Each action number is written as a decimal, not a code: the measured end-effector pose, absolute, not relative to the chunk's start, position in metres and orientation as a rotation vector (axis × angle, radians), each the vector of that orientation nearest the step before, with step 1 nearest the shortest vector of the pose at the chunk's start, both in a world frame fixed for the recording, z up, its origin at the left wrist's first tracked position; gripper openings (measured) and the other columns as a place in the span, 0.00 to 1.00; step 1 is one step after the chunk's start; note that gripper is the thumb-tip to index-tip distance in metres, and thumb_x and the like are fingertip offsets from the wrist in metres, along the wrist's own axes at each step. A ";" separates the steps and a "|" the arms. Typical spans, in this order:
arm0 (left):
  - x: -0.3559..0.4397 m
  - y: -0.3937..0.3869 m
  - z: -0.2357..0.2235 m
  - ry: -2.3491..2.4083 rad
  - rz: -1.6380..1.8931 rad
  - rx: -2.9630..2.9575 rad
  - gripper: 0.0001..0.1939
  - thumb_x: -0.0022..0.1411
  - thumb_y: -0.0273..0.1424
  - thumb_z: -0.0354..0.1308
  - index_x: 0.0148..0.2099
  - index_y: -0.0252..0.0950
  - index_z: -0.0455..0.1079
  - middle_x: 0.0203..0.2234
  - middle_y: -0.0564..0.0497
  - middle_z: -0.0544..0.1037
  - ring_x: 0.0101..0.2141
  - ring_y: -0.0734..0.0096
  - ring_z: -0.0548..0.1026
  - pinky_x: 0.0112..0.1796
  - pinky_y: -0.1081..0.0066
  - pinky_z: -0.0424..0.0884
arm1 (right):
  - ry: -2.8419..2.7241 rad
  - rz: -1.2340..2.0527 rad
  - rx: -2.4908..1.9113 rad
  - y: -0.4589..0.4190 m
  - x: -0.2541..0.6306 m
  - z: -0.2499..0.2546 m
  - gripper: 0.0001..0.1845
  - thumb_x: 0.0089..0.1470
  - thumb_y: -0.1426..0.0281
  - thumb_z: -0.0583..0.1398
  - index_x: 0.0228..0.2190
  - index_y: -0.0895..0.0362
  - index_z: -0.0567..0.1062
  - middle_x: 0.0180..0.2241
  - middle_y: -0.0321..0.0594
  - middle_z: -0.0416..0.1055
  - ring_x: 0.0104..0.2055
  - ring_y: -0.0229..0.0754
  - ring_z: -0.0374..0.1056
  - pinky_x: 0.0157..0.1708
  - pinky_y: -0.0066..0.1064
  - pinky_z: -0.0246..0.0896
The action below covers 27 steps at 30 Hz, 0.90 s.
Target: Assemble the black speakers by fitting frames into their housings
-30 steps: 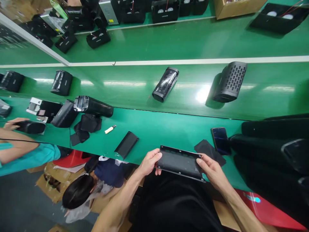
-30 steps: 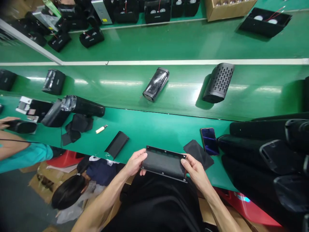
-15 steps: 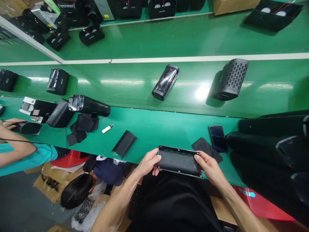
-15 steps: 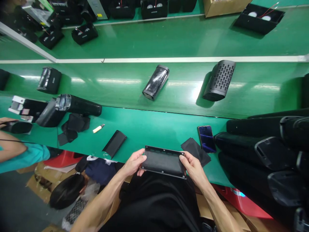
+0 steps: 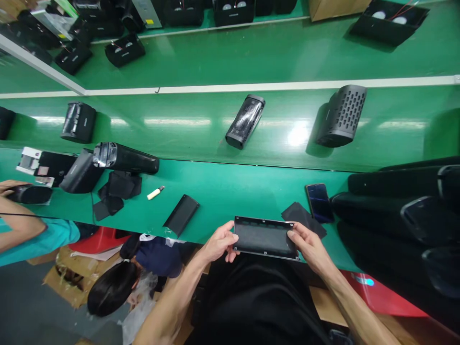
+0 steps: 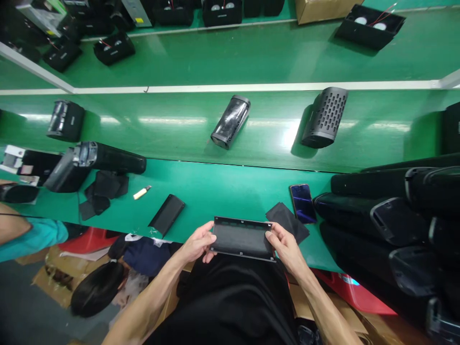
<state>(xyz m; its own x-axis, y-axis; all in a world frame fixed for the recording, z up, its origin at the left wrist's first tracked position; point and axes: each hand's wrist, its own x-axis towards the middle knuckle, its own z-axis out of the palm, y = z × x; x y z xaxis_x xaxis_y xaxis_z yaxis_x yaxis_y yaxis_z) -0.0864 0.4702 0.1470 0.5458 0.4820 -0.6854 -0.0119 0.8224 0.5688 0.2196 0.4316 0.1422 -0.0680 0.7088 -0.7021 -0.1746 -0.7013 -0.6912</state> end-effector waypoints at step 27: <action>-0.083 0.470 0.147 0.876 0.340 0.550 0.23 0.62 0.47 0.65 0.46 0.38 0.58 0.23 0.54 0.78 0.14 0.75 0.73 0.15 0.80 0.62 | -0.656 1.761 -1.710 0.431 0.223 0.139 0.27 0.53 0.46 0.67 0.43 0.55 0.79 0.25 0.35 0.72 0.26 0.41 0.66 0.24 0.29 0.61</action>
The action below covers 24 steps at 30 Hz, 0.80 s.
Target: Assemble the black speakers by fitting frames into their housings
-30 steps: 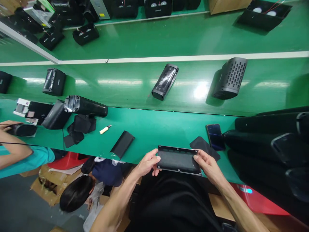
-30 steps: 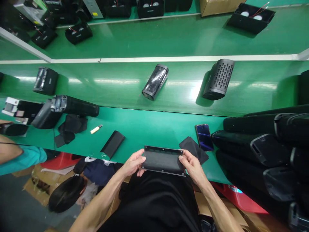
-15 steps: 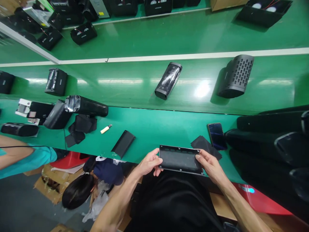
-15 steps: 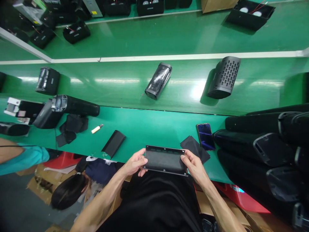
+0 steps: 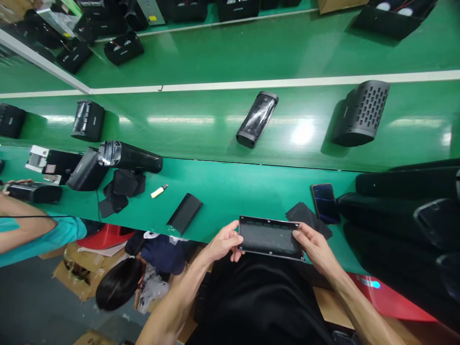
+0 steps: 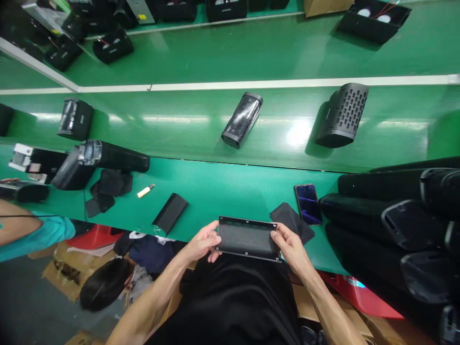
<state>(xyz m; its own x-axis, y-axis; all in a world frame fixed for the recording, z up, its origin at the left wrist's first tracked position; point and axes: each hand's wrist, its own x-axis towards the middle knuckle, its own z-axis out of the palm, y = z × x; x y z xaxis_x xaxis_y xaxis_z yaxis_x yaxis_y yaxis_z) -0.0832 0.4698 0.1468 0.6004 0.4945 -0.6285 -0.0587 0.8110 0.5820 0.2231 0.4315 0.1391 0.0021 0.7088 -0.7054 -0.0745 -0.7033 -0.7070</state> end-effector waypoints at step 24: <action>-0.087 0.469 0.144 0.853 0.325 0.612 0.21 0.65 0.44 0.62 0.49 0.37 0.59 0.21 0.56 0.77 0.15 0.74 0.73 0.17 0.79 0.63 | -0.645 1.754 -1.652 0.428 0.226 0.137 0.22 0.57 0.51 0.67 0.47 0.52 0.79 0.22 0.31 0.65 0.25 0.40 0.63 0.25 0.29 0.60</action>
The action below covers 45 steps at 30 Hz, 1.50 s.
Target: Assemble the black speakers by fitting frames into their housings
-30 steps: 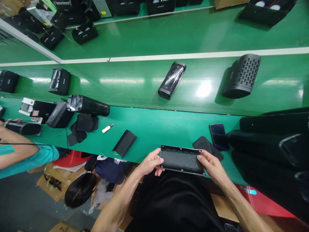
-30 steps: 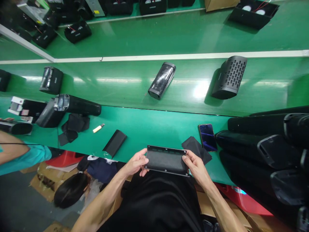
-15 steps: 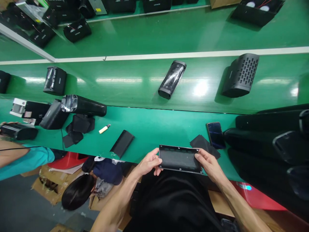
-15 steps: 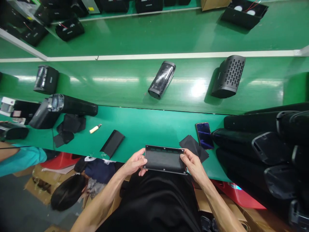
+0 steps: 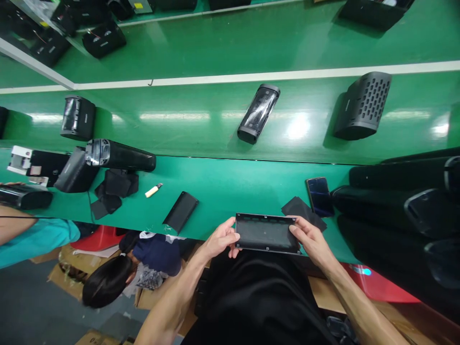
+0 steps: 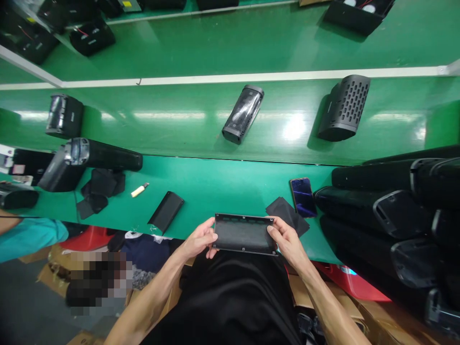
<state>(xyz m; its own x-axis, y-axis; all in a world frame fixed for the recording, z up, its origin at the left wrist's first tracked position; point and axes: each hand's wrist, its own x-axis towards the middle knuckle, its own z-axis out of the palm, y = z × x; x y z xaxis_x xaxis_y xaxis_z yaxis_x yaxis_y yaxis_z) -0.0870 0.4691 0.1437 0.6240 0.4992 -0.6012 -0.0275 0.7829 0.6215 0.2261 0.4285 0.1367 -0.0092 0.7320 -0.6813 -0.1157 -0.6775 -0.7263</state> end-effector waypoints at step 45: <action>-0.091 0.483 0.132 0.687 0.368 0.410 0.30 0.67 0.55 0.56 0.54 0.34 0.65 0.23 0.50 0.79 0.18 0.67 0.76 0.18 0.76 0.65 | -0.443 1.811 -1.542 0.443 0.227 0.141 0.24 0.51 0.49 0.71 0.41 0.52 0.80 0.25 0.33 0.70 0.25 0.39 0.64 0.26 0.29 0.61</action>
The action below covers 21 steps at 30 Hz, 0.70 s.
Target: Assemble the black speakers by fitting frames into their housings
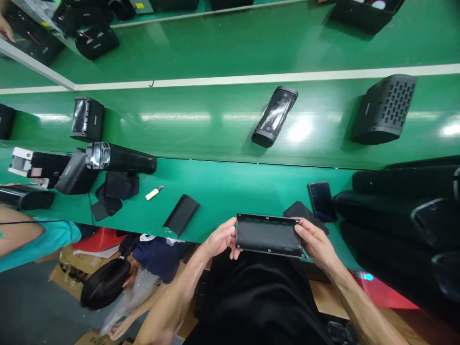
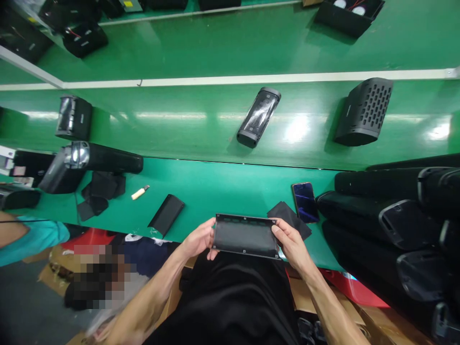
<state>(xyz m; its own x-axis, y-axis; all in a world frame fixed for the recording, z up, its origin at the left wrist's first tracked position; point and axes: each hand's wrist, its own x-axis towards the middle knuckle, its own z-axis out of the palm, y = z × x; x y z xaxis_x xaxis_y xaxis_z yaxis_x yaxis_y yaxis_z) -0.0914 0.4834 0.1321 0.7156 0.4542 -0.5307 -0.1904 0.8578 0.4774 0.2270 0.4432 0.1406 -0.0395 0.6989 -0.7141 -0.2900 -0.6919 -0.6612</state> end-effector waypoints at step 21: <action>-0.075 0.529 0.142 0.427 0.458 -0.202 0.51 0.56 0.65 0.55 0.60 0.21 0.70 0.47 0.31 0.79 0.40 0.52 0.79 0.40 0.61 0.72 | -0.538 1.170 -1.941 0.772 0.217 0.099 0.35 0.55 0.58 0.69 0.56 0.63 0.65 0.52 0.55 0.71 0.51 0.48 0.71 0.44 0.37 0.72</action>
<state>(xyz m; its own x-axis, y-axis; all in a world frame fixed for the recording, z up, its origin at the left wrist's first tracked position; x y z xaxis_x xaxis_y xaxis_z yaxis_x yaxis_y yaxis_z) -0.0754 0.5293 0.1416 0.8107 0.3842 -0.4418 -0.4673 0.8792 -0.0929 0.2174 0.7716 0.0994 0.4841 0.6893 -0.5389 -0.0397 -0.5980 -0.8005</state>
